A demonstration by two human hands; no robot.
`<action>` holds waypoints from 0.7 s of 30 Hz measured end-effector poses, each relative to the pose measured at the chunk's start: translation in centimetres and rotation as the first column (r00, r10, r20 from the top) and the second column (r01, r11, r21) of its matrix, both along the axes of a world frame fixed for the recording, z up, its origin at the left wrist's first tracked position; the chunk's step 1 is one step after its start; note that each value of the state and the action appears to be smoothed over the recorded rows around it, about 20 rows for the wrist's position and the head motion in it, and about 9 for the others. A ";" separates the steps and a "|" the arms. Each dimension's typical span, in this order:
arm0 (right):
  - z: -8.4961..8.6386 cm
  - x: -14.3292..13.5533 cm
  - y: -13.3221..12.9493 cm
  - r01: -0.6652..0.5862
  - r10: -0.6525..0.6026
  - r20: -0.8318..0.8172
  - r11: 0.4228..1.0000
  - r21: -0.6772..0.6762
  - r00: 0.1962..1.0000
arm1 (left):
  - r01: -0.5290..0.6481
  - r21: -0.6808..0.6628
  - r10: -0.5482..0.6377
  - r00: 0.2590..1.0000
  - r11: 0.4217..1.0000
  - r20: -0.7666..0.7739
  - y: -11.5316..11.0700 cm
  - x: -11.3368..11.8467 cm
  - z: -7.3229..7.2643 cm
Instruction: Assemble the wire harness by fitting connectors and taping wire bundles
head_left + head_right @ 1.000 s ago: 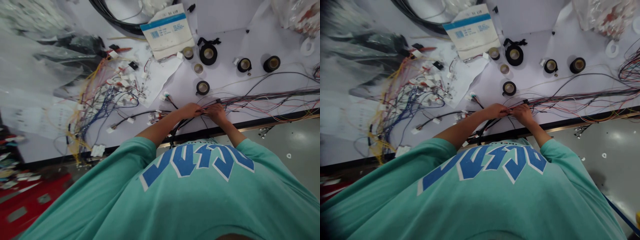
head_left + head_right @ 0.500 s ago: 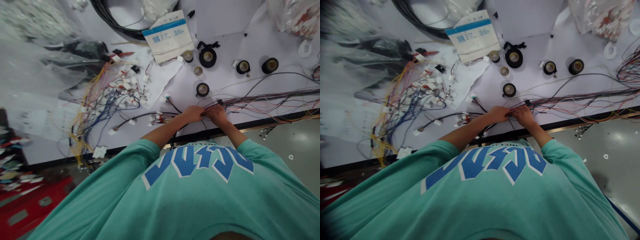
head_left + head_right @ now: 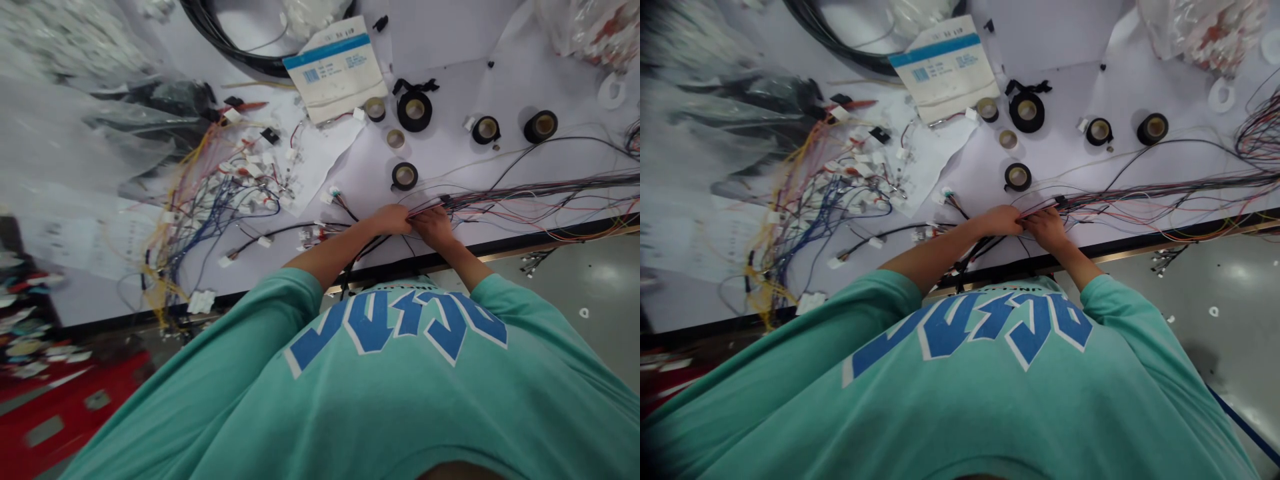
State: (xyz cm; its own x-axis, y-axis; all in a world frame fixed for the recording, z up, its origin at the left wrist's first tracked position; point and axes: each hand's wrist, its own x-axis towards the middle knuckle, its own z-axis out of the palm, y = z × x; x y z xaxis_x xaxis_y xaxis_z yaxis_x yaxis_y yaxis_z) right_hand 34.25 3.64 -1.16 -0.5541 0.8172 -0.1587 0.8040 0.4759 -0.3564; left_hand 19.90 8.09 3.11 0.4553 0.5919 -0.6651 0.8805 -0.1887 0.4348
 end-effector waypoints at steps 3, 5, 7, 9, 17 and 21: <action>-0.4 0.0 -0.1 0.000 0.000 0.019 0.999 0.036 1.000 | -0.097 -0.259 0.113 0.993 0.961 0.046 0.6 -0.6 0.0; -0.7 -0.1 -0.3 -0.011 0.010 0.014 0.998 0.054 1.000 | -0.120 -0.468 0.168 0.984 0.876 0.062 0.8 -1.1 -0.1; -1.0 -0.1 -0.5 -0.034 0.034 -0.010 0.996 0.077 0.999 | -0.082 -0.608 0.175 0.980 0.789 0.095 1.0 -1.4 -0.1; -1.2 -0.1 -0.7 -0.057 0.060 -0.033 0.993 0.103 0.998 | -0.013 -0.630 0.126 0.983 0.777 0.136 1.3 -1.5 -0.2; -1.6 0.6 -0.7 -0.118 0.126 -0.044 0.982 0.150 0.991 | 0.080 -0.337 -0.060 0.996 0.938 0.069 2.0 -2.7 1.8; -1.7 0.5 -0.3 -0.093 0.098 -0.032 0.987 0.129 0.995 | -0.247 -0.292 0.307 0.934 0.924 0.181 1.1 -3.8 2.7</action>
